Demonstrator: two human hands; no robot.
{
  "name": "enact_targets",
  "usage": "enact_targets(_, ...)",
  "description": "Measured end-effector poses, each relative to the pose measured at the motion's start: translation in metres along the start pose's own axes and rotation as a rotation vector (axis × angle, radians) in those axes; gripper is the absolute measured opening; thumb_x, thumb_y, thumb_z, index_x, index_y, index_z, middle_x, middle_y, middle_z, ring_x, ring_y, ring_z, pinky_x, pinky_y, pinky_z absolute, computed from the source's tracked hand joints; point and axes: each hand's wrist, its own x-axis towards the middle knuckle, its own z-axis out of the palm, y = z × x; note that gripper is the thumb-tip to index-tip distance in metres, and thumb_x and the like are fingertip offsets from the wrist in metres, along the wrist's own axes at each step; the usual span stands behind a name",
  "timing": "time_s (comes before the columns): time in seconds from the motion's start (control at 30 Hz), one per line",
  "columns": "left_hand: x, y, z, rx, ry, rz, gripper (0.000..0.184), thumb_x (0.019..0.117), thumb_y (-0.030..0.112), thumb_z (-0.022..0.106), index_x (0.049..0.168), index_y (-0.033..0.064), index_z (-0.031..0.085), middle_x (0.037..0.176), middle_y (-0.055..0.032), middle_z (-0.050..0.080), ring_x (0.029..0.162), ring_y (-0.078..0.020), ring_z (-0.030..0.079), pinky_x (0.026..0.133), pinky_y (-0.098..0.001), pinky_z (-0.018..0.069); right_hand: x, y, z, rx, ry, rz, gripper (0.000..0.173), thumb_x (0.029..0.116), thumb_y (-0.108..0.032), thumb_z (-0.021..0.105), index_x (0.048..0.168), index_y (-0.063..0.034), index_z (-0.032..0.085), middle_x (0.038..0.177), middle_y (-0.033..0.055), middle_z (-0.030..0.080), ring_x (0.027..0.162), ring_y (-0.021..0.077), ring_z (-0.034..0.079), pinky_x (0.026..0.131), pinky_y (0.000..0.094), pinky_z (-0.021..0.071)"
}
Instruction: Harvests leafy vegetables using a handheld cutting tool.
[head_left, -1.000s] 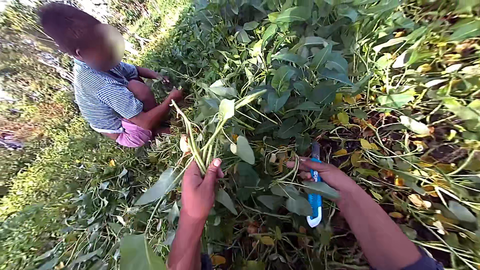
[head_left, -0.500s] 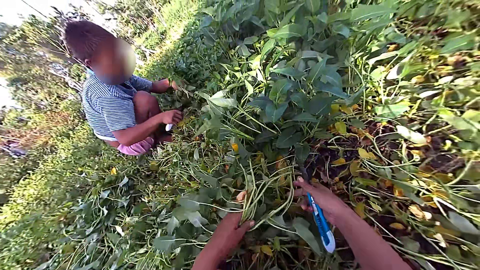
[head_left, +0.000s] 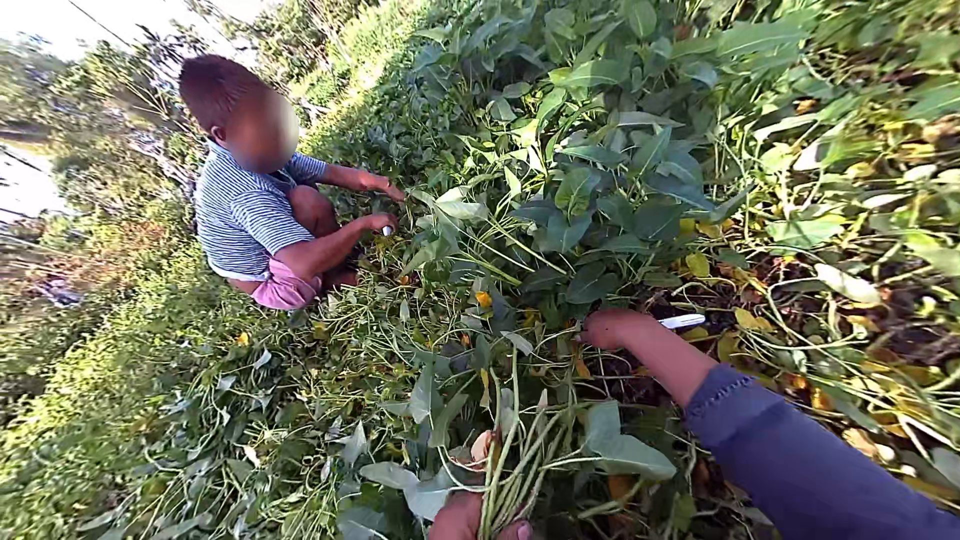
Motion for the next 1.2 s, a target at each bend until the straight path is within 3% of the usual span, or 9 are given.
enact_targets(0.2,-0.002,-0.020,-0.018,-0.040,0.015,-0.070,0.029,0.0904,0.023,0.077,0.103,-0.0028,0.072,0.093,-0.0123,0.071,0.088,-0.0194,0.068,0.085,-0.0419,0.0562,0.026,-0.015,0.012,-0.063,-0.052,-0.081,0.044,0.1088,-0.035,0.048,0.145,-0.0123,0.058,0.143,0.0225,0.058,0.135,0.0440,0.052,0.106,0.0705,0.0390)
enact_targets(0.37,0.029,-0.038,-0.053,-0.374,-0.108,-0.186,0.019,0.0915,0.024,0.073,0.105,0.0112,0.068,0.076,0.0066,0.064,0.057,-0.0017,0.053,0.053,-0.0202,0.0461,0.009,0.021,0.004,-0.039,0.028,-0.076,0.040,0.1105,-0.027,0.044,0.148,-0.0229,0.057,0.144,0.0173,0.059,0.135,0.0415,0.053,0.109,0.0678,0.0380)
enact_targets(0.5,0.032,-0.033,-0.086,-0.650,-0.172,-0.128,0.032,0.0885,0.029,0.078,0.114,0.0121,0.069,0.104,-0.0001,0.073,0.066,-0.0022,0.061,0.054,-0.0177,0.0501,-0.006,0.069,0.001,0.112,0.164,-0.035,0.041,0.1113,-0.027,0.042,0.148,-0.0130,0.056,0.139,0.0231,0.061,0.130,0.0442,0.056,0.109,0.0671,0.0389)
enact_targets(0.57,0.032,-0.026,-0.093,-0.800,-0.153,-0.062,0.040,0.0819,0.037,0.085,0.112,0.0138,0.071,0.104,-0.0017,0.073,0.070,-0.0039,0.064,0.057,-0.0189,0.0533,-0.048,0.057,-0.013,0.375,0.270,-0.035,0.043,0.1126,-0.028,0.037,0.146,-0.0050,0.052,0.117,0.0260,0.066,0.104,0.0413,0.065,0.094,0.0601,0.0494)
enact_targets(0.63,0.037,-0.014,-0.097,-0.949,-0.039,-0.055,0.038,0.0799,0.034,0.087,0.105,0.0103,0.072,0.100,-0.0062,0.073,0.067,-0.0064,0.066,0.055,-0.0196,0.0554,-0.088,0.042,-0.014,0.703,0.372,-0.108,0.045,0.1131,-0.035,0.031,0.141,-0.0081,0.054,0.083,0.0141,0.062,0.063,0.0226,0.052,0.060,0.0404,0.0453)
enact_targets(0.7,0.045,-0.002,-0.102,-1.052,0.125,-0.104,0.019,0.0920,0.021,0.070,0.103,0.0056,0.068,0.086,-0.0094,0.070,0.059,-0.0095,0.063,0.053,-0.0227,0.0558,-0.114,0.030,0.001,1.026,0.341,-0.310,0.055,0.1105,-0.050,0.026,0.135,-0.0137,0.059,0.077,0.0028,0.063,0.051,0.0081,0.048,0.047,0.0226,0.0423)
enact_targets(0.83,0.058,0.019,-0.135,-1.192,0.281,-0.183,0.030,0.1106,0.025,0.038,0.106,0.0076,0.062,0.084,-0.0079,0.066,0.054,-0.0087,0.057,0.047,-0.0213,0.0513,-0.131,-0.004,0.032,1.177,0.131,-0.621,0.065,0.0952,-0.071,0.051,0.127,-0.0167,0.068,0.094,0.0033,0.071,0.052,0.0049,0.052,0.047,0.0166,0.0440)
enact_targets(0.97,0.049,0.021,-0.188,-1.311,0.257,0.029,0.030,0.1106,0.028,0.037,0.110,0.0107,0.062,0.089,-0.0041,0.064,0.058,-0.0061,0.059,0.049,-0.0177,0.0512,-0.140,-0.031,0.032,1.140,0.344,-0.684,0.032,0.0999,-0.043,0.059,0.119,-0.0208,0.071,0.093,0.0015,0.073,0.052,0.0061,0.053,0.045,0.0175,0.0421)
enact_targets(1.2,0.029,0.021,-0.180,-1.364,0.208,-0.059,0.036,0.1107,0.031,0.037,0.110,0.0078,0.064,0.080,-0.0065,0.065,0.056,-0.0090,0.061,0.052,-0.0207,0.0552,-0.162,-0.120,0.008,1.071,0.439,-1.013,0.028,0.1006,-0.045,0.062,0.117,-0.0257,0.073,0.104,-0.0029,0.074,0.063,0.0077,0.063,0.053,0.0193,0.0533)
